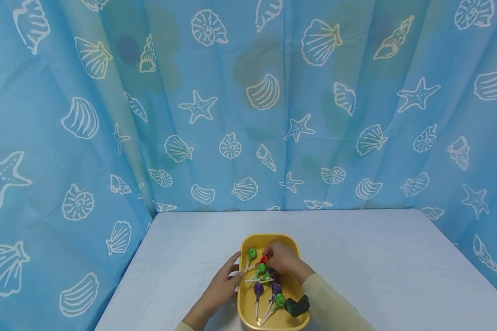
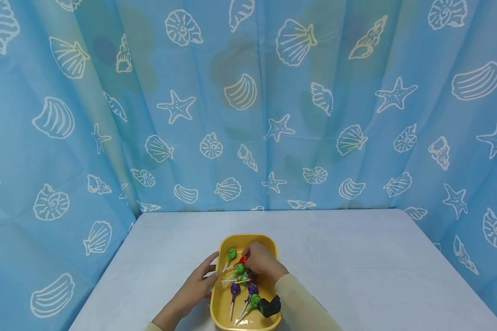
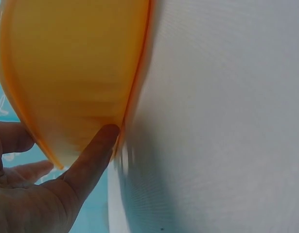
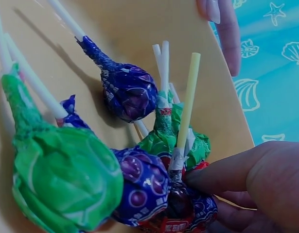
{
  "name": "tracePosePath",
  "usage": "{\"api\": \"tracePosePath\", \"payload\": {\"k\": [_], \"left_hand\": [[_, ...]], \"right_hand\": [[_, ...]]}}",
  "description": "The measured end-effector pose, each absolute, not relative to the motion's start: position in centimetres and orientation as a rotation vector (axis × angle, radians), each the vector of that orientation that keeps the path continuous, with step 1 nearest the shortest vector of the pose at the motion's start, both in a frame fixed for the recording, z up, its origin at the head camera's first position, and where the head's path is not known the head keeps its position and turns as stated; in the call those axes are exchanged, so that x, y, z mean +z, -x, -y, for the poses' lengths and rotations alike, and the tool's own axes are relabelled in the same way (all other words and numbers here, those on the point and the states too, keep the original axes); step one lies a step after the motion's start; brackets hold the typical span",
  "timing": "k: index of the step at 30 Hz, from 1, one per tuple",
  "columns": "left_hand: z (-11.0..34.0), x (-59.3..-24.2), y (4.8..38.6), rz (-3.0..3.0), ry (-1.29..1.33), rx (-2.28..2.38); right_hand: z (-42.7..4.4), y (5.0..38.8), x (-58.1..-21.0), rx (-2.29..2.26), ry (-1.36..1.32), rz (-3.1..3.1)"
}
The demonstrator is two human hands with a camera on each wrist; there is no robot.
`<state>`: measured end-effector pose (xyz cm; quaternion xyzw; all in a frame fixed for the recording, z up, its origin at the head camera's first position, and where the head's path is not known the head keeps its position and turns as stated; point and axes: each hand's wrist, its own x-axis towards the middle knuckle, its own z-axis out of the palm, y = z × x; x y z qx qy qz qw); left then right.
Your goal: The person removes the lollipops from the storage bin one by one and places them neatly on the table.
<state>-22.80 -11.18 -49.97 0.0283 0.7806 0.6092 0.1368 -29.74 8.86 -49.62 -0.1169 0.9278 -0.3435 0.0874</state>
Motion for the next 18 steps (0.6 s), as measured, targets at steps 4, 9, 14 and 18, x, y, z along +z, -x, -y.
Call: {"api": "tracePosePath", "payload": {"k": [4, 9, 14, 18], "left_hand": [[11.1, -49.9, 22.87, -2.273, -0.072, 1.747], [11.16, -49.88, 22.96, -2.272, -0.076, 1.741], [11.28, -49.88, 22.95, -2.266, -0.089, 1.746], [11.25, -49.81, 22.98, -2.274, -0.076, 1.732]], "right_hand": [[-8.82, 29.76, -49.57, -1.043, 0.325, -2.755], [-8.87, 29.7, -49.52, -1.068, 0.323, -2.758], [-8.87, 29.47, -49.2, -1.114, 0.31, -2.754], [-8.9, 29.34, -48.9, -1.131, 0.311, -2.758]]}}
